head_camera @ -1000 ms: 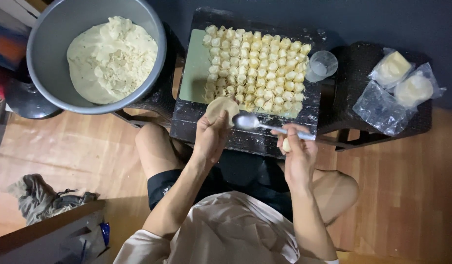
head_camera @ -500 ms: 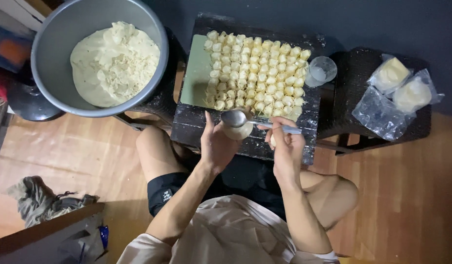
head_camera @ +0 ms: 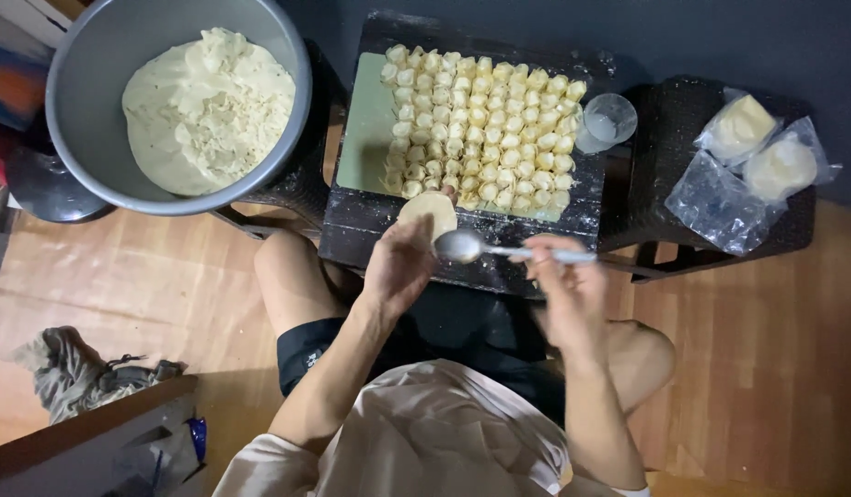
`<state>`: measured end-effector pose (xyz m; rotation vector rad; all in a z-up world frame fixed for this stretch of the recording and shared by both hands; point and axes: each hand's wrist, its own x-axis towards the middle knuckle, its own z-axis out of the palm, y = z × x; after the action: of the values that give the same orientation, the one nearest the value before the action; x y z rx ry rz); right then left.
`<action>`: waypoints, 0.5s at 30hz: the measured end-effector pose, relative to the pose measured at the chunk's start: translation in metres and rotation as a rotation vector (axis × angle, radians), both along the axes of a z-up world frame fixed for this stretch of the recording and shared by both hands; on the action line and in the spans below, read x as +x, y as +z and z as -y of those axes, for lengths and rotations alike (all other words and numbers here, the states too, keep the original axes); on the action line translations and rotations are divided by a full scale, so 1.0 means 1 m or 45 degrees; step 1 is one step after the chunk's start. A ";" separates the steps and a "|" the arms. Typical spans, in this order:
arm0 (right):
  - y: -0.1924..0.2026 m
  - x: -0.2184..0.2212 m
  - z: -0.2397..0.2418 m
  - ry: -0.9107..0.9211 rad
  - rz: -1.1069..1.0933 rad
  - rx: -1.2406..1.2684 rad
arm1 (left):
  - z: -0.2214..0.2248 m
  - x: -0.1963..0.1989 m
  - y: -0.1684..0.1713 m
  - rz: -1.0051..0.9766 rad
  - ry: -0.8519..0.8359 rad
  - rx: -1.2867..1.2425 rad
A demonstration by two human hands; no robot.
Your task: A person is preparing small filled pastries by kneading dough, adding filling with a spoon, rolling them into balls, and arranging them on a tray.
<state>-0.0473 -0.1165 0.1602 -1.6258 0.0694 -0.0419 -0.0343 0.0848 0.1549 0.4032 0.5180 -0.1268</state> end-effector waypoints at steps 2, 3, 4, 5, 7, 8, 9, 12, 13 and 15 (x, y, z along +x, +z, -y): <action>-0.006 0.022 0.027 -0.117 -0.027 0.216 | 0.000 -0.003 -0.001 0.022 0.032 0.026; -0.009 0.033 0.040 -0.234 -0.055 0.432 | 0.000 -0.004 -0.001 0.045 0.065 0.052; -0.018 0.053 0.054 -0.236 -0.054 0.433 | -0.001 -0.007 -0.017 0.045 0.063 0.053; -0.028 0.072 0.068 -0.371 -0.050 0.605 | -0.003 -0.009 -0.033 0.030 0.024 0.092; -0.063 0.106 0.101 -0.522 -0.038 0.771 | -0.002 -0.013 -0.044 0.017 -0.029 0.125; -0.087 0.125 0.119 -0.567 -0.092 0.831 | -0.001 -0.010 -0.039 -0.089 -0.042 0.090; -0.111 0.145 0.138 -0.611 -0.147 0.892 | 0.000 -0.007 -0.034 -0.194 -0.056 0.055; -0.156 0.175 0.151 -0.698 -0.224 0.825 | 0.000 -0.010 0.006 -0.305 -0.032 -0.035; -0.160 0.177 0.151 -0.700 -0.223 0.822 | 0.001 -0.010 0.008 -0.305 -0.034 -0.038; -0.168 0.186 0.149 -0.755 -0.244 0.754 | 0.001 -0.009 0.014 -0.320 0.006 -0.072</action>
<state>0.1388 -0.2655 -0.0074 -0.9690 0.6508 -0.2934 -0.0431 0.0835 0.1693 0.3322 0.7613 -0.1884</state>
